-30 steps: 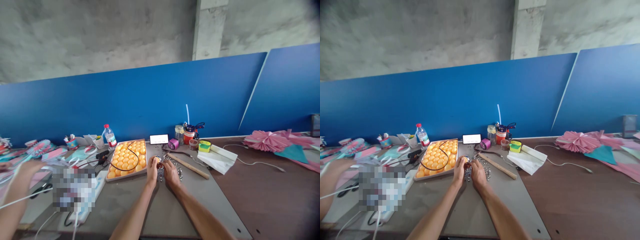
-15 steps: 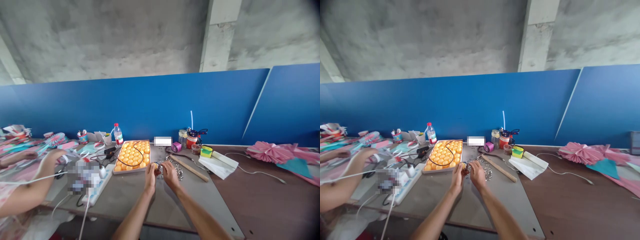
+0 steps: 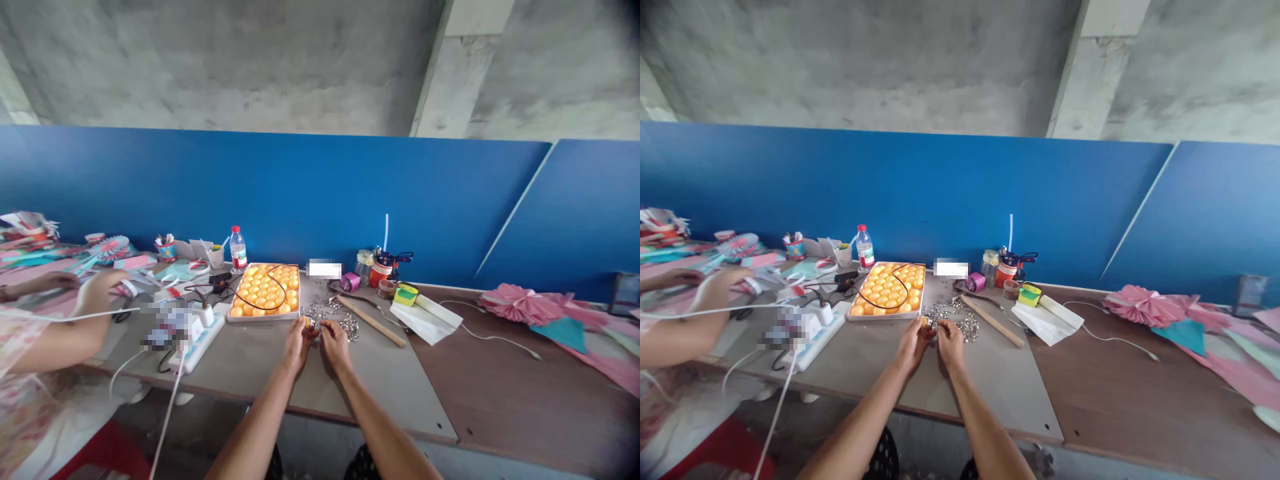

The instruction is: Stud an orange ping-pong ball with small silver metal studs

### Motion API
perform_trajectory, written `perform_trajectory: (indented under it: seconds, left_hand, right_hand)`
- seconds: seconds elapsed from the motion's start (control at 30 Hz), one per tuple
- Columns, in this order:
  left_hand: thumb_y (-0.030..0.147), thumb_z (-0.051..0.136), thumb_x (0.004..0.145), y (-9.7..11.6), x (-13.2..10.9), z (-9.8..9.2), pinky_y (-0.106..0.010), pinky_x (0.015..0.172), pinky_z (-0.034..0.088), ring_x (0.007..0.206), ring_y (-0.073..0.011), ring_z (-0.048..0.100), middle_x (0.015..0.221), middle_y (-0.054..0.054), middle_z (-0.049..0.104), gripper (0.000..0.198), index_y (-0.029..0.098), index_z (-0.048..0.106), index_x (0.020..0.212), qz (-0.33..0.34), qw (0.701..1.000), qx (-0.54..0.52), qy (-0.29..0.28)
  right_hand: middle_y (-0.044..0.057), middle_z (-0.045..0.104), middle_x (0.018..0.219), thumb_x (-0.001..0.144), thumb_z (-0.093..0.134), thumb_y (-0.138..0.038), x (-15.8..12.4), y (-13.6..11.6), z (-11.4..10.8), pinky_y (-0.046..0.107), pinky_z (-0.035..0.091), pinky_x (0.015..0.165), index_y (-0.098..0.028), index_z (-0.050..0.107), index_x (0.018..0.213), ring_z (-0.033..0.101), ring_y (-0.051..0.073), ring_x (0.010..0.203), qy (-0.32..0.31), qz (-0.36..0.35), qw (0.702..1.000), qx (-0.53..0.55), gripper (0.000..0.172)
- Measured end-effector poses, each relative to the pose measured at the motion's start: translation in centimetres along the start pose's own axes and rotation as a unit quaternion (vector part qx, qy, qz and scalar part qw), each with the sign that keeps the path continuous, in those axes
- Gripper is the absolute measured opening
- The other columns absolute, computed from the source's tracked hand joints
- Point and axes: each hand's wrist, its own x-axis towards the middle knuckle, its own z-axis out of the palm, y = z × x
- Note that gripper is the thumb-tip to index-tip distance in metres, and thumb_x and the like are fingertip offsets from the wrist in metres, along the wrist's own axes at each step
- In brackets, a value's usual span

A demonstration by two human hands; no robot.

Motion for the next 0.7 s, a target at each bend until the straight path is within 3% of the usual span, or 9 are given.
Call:
perform_trajectory:
  seconds: [0.17, 0.27, 0.37, 0.5, 0.7]
  left_hand:
    - [0.032, 0.074, 0.058, 0.2, 0.1, -0.3, -0.026, 0.056, 0.047, 0.053, -0.0133, 0.059, 0.059, 0.002, 0.059, 0.032, 0.016, 0.05, 0.072, -0.025, 0.999, -0.013, -0.016]
    - [0.026, 0.075, 0.057, 0.3, 0.1, -0.5, -0.027, 0.064, 0.049, 0.058, -0.0125, 0.061, 0.066, 0.002, 0.062, 0.033, 0.016, 0.053, 0.079, -0.03, 0.999, -0.011, -0.017]
    - [0.025, 0.076, 0.055, 0.3, 0.1, -0.6, -0.026, 0.066, 0.048, 0.062, -0.0123, 0.062, 0.069, 0.002, 0.063, 0.036, 0.016, 0.054, 0.082, -0.029, 0.999, -0.001, -0.024]
    - [0.025, 0.078, 0.052, 0.0, 0.3, -0.8, -0.025, 0.064, 0.047, 0.064, -0.0129, 0.062, 0.072, 0.001, 0.064, 0.042, 0.017, 0.054, 0.086, -0.02, 0.999, 0.009, -0.026]
    - [0.024, 0.079, 0.052, -0.8, 0.6, -1.0, -0.025, 0.059, 0.046, 0.062, -0.0134, 0.061, 0.073, 0.001, 0.063, 0.048, 0.017, 0.051, 0.09, -0.008, 0.999, 0.03, -0.024]
  right_hand:
    - [-0.001, 0.059, 0.057, 0.066, 0.056, -0.031, 0.3, 0.6, 0.0, 0.026, 0.042, 0.05, -0.017, 0.064, 0.079, 0.051, 0.014, 0.05, -0.036, 0.079, 0.99, 0.112, 0.021]
    - [-0.004, 0.056, 0.053, 0.061, 0.065, -0.032, 0.8, 0.8, -0.3, 0.024, 0.04, 0.05, -0.018, 0.063, 0.078, 0.047, 0.011, 0.047, -0.007, 0.1, 0.976, 0.195, 0.022]
    - [-0.004, 0.057, 0.057, 0.057, 0.07, -0.032, 0.9, 0.7, -0.5, 0.022, 0.038, 0.049, -0.018, 0.061, 0.074, 0.046, 0.009, 0.047, -0.03, 0.118, 0.954, 0.275, 0.024]
    - [-0.005, 0.053, 0.052, 0.057, 0.072, -0.031, 0.6, 0.4, -0.4, 0.02, 0.033, 0.045, -0.017, 0.062, 0.072, 0.042, 0.007, 0.045, -0.098, 0.151, 0.94, 0.288, 0.024]
    - [-0.007, 0.05, 0.046, 0.056, 0.072, -0.031, 0.5, 0.3, -0.5, 0.019, 0.03, 0.04, -0.017, 0.06, 0.073, 0.04, 0.007, 0.041, -0.099, 0.177, 0.933, 0.298, 0.025]
